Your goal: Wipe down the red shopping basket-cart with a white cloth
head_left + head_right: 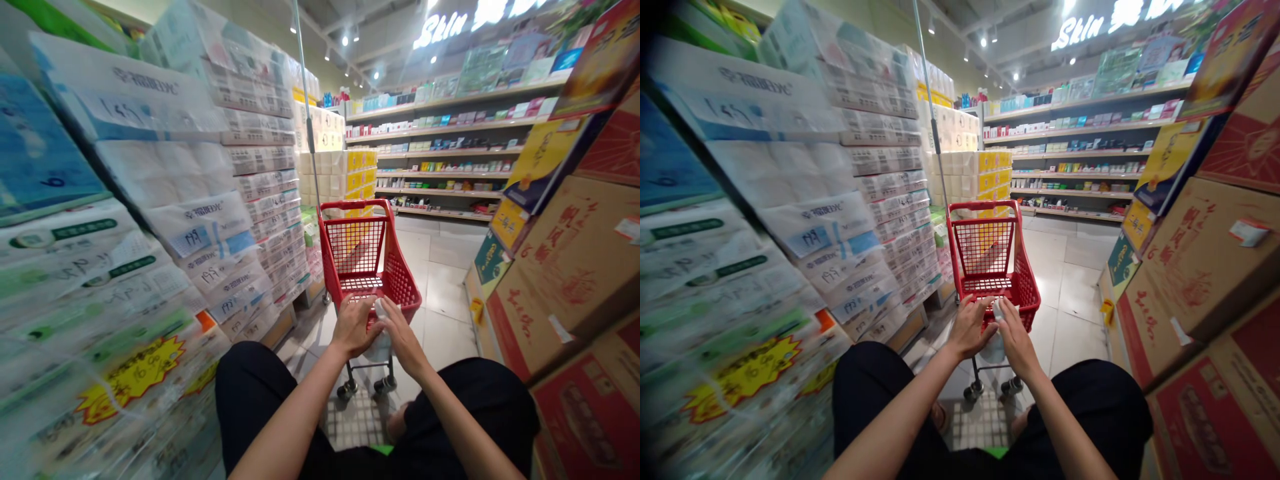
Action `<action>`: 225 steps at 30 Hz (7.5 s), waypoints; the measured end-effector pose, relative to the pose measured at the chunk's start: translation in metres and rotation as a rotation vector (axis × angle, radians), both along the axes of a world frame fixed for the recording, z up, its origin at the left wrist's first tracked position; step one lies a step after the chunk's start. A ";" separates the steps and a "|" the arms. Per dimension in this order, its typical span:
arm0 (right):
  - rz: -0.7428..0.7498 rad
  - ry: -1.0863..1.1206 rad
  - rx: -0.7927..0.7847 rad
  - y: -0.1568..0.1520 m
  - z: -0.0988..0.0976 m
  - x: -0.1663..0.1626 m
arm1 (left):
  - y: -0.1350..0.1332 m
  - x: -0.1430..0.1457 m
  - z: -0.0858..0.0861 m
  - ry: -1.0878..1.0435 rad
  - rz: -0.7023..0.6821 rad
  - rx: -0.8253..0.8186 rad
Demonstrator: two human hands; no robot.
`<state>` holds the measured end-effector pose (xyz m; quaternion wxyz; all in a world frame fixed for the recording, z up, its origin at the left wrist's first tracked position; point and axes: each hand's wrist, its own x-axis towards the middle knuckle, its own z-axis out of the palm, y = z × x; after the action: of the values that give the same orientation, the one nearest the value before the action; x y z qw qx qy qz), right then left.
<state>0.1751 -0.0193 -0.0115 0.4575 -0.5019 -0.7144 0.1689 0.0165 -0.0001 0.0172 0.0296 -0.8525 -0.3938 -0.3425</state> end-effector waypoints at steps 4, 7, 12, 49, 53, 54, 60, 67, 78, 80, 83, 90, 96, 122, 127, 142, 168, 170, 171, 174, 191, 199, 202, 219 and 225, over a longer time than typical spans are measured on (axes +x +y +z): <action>0.111 0.276 -0.102 0.004 0.016 -0.006 | -0.003 -0.006 0.006 -0.023 -0.051 -0.029; -0.062 0.093 0.017 0.005 0.032 0.005 | -0.003 -0.009 0.005 -0.023 -0.066 -0.051; -0.375 -0.308 0.221 0.020 0.038 0.030 | -0.006 -0.006 0.009 -0.272 0.070 -0.096; -0.356 -0.509 0.413 0.050 0.005 0.042 | 0.047 -0.087 0.010 0.272 -0.148 0.189; -0.397 -0.517 0.406 0.049 0.005 0.036 | 0.036 -0.060 0.003 0.245 -0.011 0.190; -0.409 -0.525 0.407 0.049 0.005 0.034 | 0.031 -0.049 0.000 0.239 0.042 0.190; -0.431 -0.540 0.417 0.044 0.007 0.025 | 0.015 0.020 -0.006 0.257 0.169 0.134; -0.375 -0.522 0.437 0.044 0.006 0.036 | 0.014 0.011 0.001 0.253 -0.051 0.056; -0.399 -0.500 0.437 0.045 0.003 0.038 | 0.009 -0.058 0.010 -0.009 -0.028 -0.040; -0.395 -0.493 0.431 0.045 0.003 0.038 | 0.009 -0.062 0.014 -0.016 -0.009 -0.068; -0.389 -0.483 0.431 0.044 0.003 0.040 | 0.009 -0.065 0.020 -0.081 0.031 -0.099; -0.403 -0.445 0.472 0.045 0.002 0.041 | 0.022 -0.060 0.039 -0.396 0.099 -0.156; -0.406 -0.449 0.438 0.045 0.000 0.041 | 0.024 -0.061 0.082 -0.435 0.332 0.169; -0.412 -0.483 0.457 0.046 -0.001 0.050 | 0.027 0.001 -0.002 0.393 -0.059 0.048; -0.362 -0.479 0.460 0.047 -0.001 0.061 | 0.039 -0.041 0.004 0.373 -0.171 0.132; -0.412 -0.488 0.447 0.042 0.002 0.043 | 0.032 0.010 -0.010 0.353 -0.022 0.177; -0.427 -0.672 0.334 0.038 0.020 0.053 | 0.031 -0.007 -0.015 0.317 0.033 0.257; -0.408 -0.680 0.319 0.034 0.021 0.041 | 0.027 0.005 -0.016 0.315 0.043 0.258; -0.391 -0.670 0.298 0.033 0.020 0.035 | 0.025 0.012 -0.017 0.311 0.048 0.259; -0.358 -0.604 0.229 0.031 0.016 0.027 | 0.021 0.028 -0.019 0.293 0.050 0.265; -0.174 -0.428 0.242 0.035 0.010 0.070 | 0.057 -0.006 0.016 0.425 -0.387 0.170; -0.153 -0.447 0.222 0.047 0.005 0.086 | 0.079 -0.017 0.019 0.302 -0.236 0.088; -0.139 -0.467 0.205 0.051 0.004 0.094 | 0.074 -0.010 0.014 0.301 -0.162 0.125; -0.392 -0.417 0.188 0.044 0.007 0.068 | 0.045 0.057 -0.004 0.217 0.040 0.266; -0.367 -0.407 0.199 0.044 0.006 0.073 | 0.034 0.073 -0.009 0.277 -0.034 0.289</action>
<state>0.2478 0.0243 -0.0058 0.3748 -0.5989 -0.7017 -0.0917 0.0895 0.0340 0.0081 0.2000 -0.8849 -0.3182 -0.2753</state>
